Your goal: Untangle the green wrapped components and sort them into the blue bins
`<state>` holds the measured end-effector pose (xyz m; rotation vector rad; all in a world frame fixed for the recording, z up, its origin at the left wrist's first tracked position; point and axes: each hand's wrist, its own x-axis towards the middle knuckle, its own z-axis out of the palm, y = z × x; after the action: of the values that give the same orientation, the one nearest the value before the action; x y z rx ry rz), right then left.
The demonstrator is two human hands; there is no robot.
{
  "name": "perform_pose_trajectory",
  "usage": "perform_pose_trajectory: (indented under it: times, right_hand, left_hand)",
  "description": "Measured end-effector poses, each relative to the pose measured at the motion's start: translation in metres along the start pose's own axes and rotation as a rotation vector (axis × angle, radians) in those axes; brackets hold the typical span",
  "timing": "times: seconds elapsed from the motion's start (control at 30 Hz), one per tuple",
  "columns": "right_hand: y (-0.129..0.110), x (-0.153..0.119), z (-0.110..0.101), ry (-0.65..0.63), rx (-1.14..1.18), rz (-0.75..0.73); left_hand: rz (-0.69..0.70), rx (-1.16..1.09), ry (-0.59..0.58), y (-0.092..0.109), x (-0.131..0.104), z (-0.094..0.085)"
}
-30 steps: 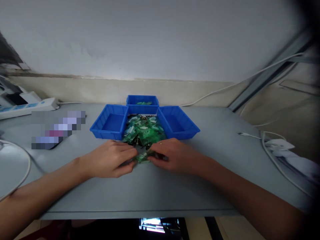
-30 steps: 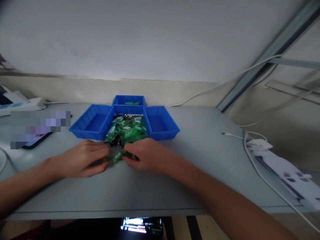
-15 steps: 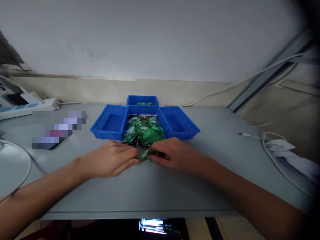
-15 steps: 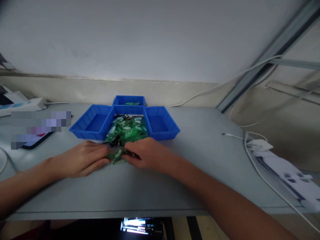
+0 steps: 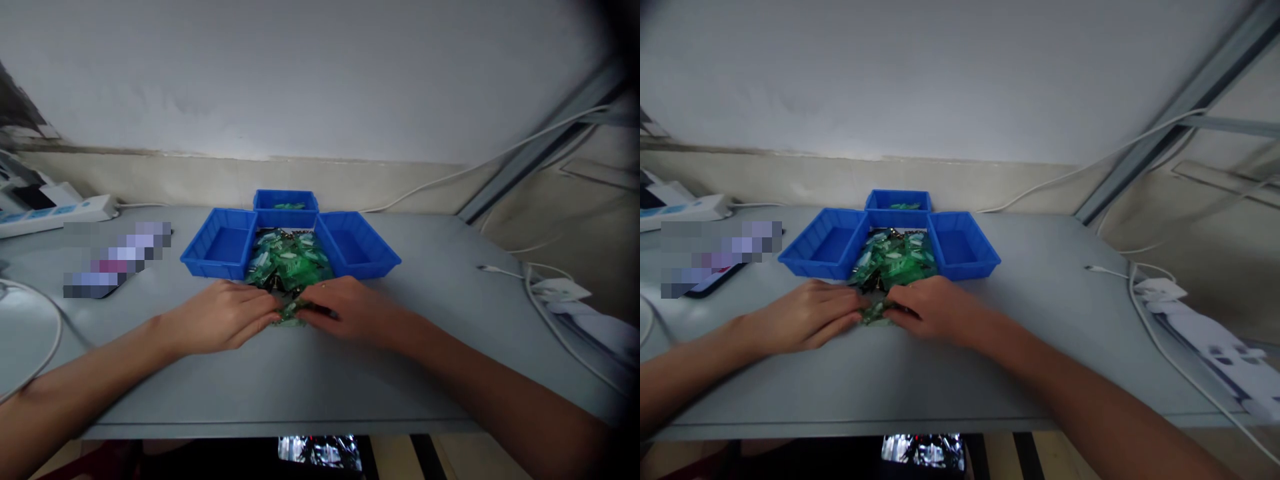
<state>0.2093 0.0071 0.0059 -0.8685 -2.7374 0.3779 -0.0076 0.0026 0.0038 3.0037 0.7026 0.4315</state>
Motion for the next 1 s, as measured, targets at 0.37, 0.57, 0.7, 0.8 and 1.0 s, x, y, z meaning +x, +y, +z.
perform_pose_trajectory:
  times: [0.37, 0.57, 0.7, 0.8, 1.0]
  right_hand:
    - [0.0001, -0.0005, -0.0007, 0.029, -0.025, 0.013]
    - [0.0001, 0.0001, 0.0001, 0.046, -0.044, 0.06]
    - [-0.0002, 0.0001, -0.0002, 0.042, -0.043, 0.092]
    - [-0.0014, -0.0001, -0.0017, 0.041, -0.035, 0.12]
    - [-0.0041, 0.0006, -0.0034, 0.047, -0.045, 0.181]
  left_hand:
    - [-0.06, -0.063, 0.006, 0.0002, -0.0014, 0.0003]
    - [-0.082, -0.075, 0.021, -0.0005, -0.0016, 0.0017]
    - [-0.072, -0.115, 0.008, -0.0004, -0.0012, 0.0014]
    - [-0.063, -0.121, 0.01, 0.0001, -0.0026, 0.001]
    - [-0.048, -0.128, 0.031, 0.0005, -0.0036, 0.0007]
